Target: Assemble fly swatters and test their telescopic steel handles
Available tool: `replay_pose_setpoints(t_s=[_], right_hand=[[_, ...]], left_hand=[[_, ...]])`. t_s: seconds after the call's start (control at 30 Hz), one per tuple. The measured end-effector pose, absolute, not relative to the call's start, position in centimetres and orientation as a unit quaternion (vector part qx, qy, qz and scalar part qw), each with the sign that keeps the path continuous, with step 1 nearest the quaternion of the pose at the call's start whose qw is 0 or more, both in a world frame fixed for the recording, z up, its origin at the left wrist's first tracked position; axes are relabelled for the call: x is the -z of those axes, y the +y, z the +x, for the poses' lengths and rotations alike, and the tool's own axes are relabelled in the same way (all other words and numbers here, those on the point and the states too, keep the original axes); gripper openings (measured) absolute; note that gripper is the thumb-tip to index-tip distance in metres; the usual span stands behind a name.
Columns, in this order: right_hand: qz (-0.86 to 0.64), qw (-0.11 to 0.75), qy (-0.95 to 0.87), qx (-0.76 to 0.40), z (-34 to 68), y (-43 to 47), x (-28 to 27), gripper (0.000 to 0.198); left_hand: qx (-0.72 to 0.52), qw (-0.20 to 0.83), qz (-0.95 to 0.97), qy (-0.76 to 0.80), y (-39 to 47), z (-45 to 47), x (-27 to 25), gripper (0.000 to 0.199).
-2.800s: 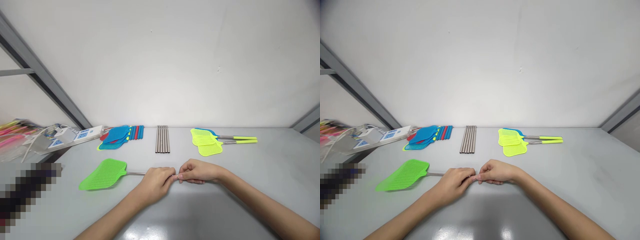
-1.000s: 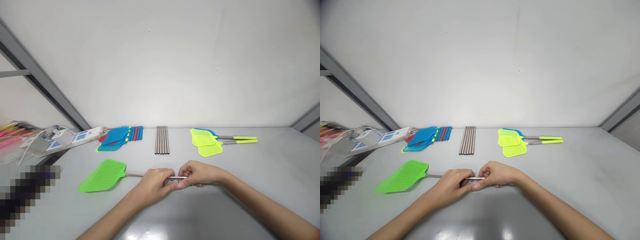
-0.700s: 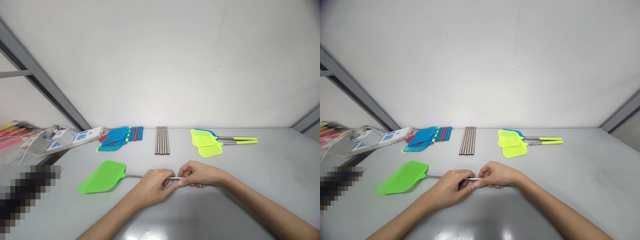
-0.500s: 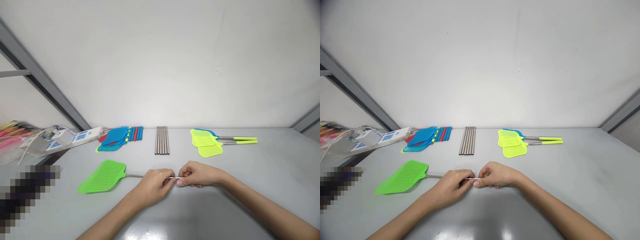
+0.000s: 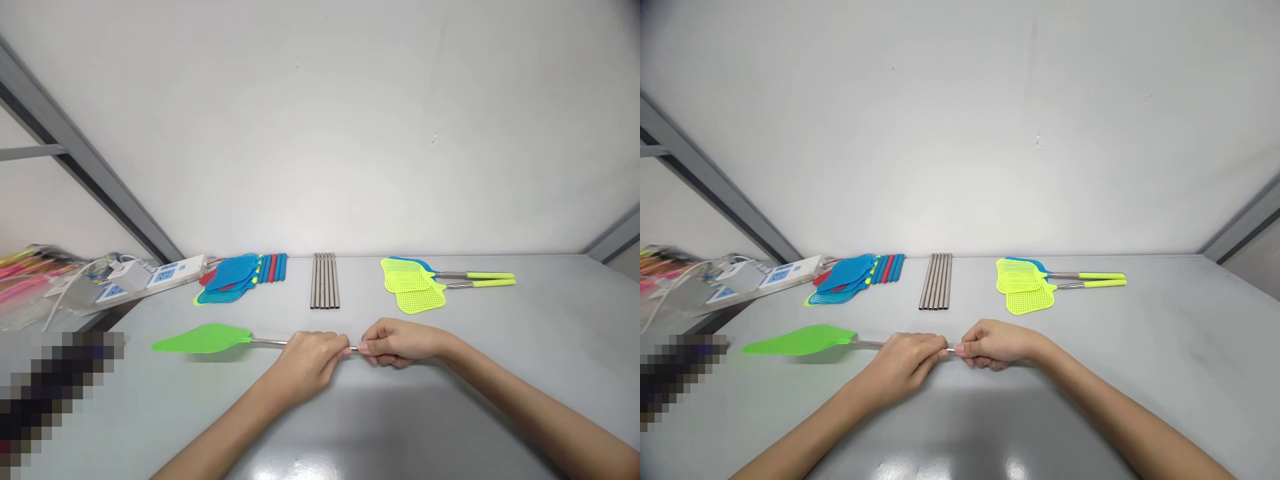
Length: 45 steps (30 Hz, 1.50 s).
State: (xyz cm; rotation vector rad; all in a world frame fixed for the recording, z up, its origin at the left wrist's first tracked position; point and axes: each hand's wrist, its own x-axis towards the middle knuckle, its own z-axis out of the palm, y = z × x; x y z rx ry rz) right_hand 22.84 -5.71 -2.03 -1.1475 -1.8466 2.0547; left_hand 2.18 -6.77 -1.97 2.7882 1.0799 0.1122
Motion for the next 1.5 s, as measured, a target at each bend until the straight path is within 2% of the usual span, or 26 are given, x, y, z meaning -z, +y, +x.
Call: replay_pose_setpoints(t_s=[0.3, 1.5], right_hand=[[-0.369, 0.068, -0.626, -0.684, 23.4, -5.5, 1.8, 0.038], [-0.380, 0.052, -0.620, -0.685, 24.1, -4.9, 2.2, 0.035]], left_hand=[[-0.046, 0.059, 0.930, 0.361, -6.7, 2.2, 1.7, 0.030], [-0.057, 0.120, 0.915, 0.382, -6.1, 1.7, 2.0, 0.036]])
